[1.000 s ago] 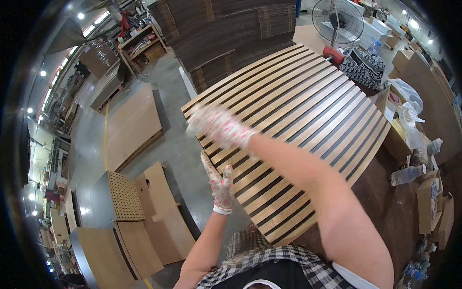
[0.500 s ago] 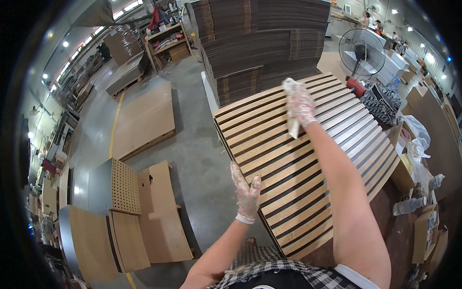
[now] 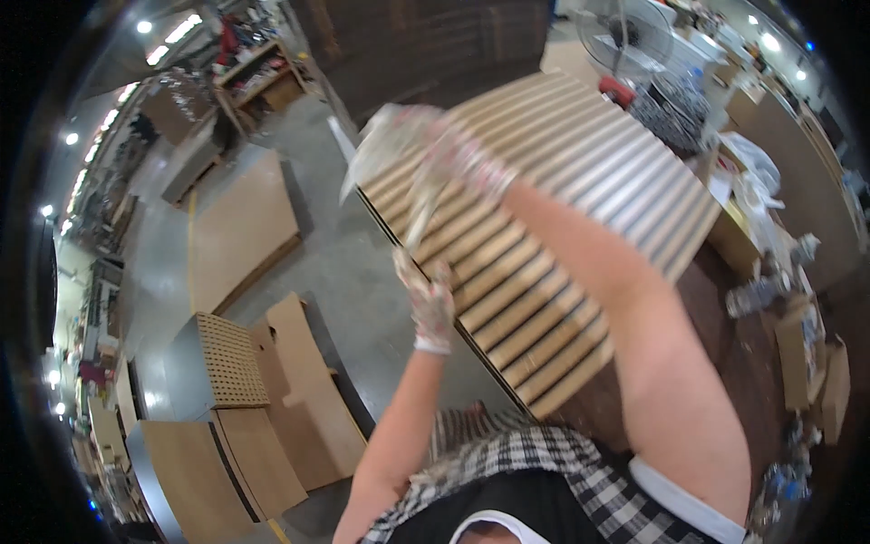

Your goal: The person wipes a black wooden panel with a cloth, then picks up a slatted wooden panel and rubs a sponge along its edges before stacking it on a pile. They repeat the cleaning process by pouring liquid from a bottle onto the cloth to wipe the next panel.

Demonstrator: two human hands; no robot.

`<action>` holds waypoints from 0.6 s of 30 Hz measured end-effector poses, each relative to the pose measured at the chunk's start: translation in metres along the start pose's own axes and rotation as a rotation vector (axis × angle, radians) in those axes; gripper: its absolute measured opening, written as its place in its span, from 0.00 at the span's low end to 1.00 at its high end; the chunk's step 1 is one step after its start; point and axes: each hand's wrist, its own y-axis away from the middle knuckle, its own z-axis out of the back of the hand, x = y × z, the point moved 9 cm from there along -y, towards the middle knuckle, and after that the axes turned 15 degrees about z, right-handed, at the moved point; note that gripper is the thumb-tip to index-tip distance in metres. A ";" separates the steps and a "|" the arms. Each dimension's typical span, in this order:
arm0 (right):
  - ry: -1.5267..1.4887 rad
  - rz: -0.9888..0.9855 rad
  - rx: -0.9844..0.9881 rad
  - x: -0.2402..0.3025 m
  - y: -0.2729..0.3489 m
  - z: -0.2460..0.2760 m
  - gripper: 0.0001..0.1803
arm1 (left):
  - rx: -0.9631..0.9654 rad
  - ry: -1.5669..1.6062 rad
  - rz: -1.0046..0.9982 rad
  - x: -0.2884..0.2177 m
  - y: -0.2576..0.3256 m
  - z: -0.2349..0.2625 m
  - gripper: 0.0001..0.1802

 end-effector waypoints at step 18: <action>-0.053 -0.093 -0.288 0.163 0.247 -0.002 0.27 | 0.244 0.141 0.203 -0.005 -0.014 -0.009 0.41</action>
